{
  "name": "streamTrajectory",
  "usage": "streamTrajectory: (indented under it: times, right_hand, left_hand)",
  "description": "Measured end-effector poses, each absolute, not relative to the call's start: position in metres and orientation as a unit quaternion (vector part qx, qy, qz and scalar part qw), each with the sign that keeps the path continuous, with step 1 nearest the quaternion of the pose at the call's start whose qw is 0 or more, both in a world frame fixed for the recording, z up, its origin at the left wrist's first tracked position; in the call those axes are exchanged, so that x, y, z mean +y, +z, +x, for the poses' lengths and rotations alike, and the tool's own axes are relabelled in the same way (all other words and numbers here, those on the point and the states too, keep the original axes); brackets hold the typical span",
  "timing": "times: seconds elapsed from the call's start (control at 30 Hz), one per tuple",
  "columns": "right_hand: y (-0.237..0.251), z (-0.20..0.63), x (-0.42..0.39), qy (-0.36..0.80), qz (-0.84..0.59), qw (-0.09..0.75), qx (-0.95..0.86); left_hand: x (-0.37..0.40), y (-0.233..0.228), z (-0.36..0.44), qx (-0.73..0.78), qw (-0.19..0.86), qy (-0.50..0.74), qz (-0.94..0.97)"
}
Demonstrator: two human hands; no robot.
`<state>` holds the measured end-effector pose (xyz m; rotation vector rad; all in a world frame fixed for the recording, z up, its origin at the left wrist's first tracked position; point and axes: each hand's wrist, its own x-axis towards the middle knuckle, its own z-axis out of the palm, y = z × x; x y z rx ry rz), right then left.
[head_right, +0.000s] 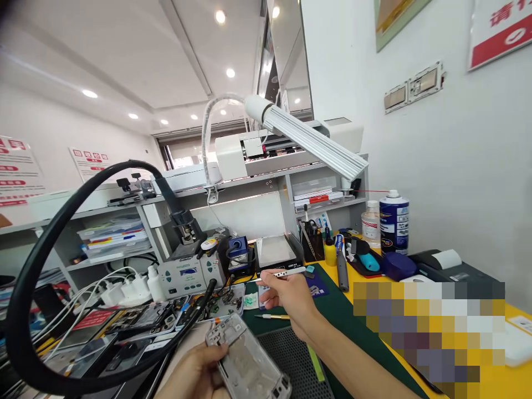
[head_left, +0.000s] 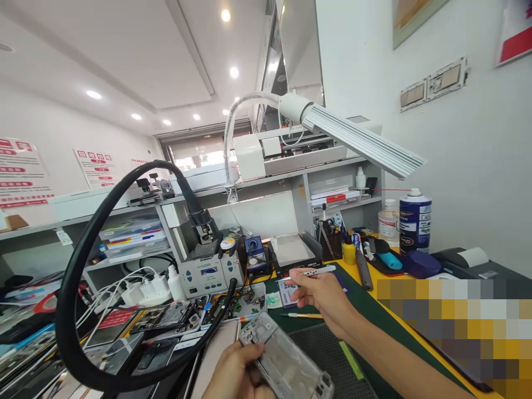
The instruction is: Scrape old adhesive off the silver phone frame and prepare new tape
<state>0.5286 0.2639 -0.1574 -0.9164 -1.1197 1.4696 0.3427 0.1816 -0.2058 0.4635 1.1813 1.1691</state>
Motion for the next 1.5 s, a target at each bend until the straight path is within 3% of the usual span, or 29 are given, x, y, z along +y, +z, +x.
streamTrajectory:
  times: [0.53,0.9,1.27,1.5]
  right_hand:
    - [-0.157,0.531,0.263,0.611,-0.377,0.502,-0.482]
    - [-0.163,0.529,0.263,0.626,-0.364,0.486,-0.488]
    - [-0.165,0.529,0.258,0.686,-0.312,0.395,-0.526]
    - [-0.168,0.528,0.256,0.696,-0.291,0.377,-0.537]
  left_hand:
    - [0.164,-0.192,0.336,0.594,0.597,0.468,0.267]
    - [0.162,-0.182,0.317,0.656,0.532,0.356,0.400]
    - [0.177,-0.142,0.323,0.561,0.238,0.335,0.719]
    - [0.176,-0.130,0.317,0.512,0.164,0.260,0.802]
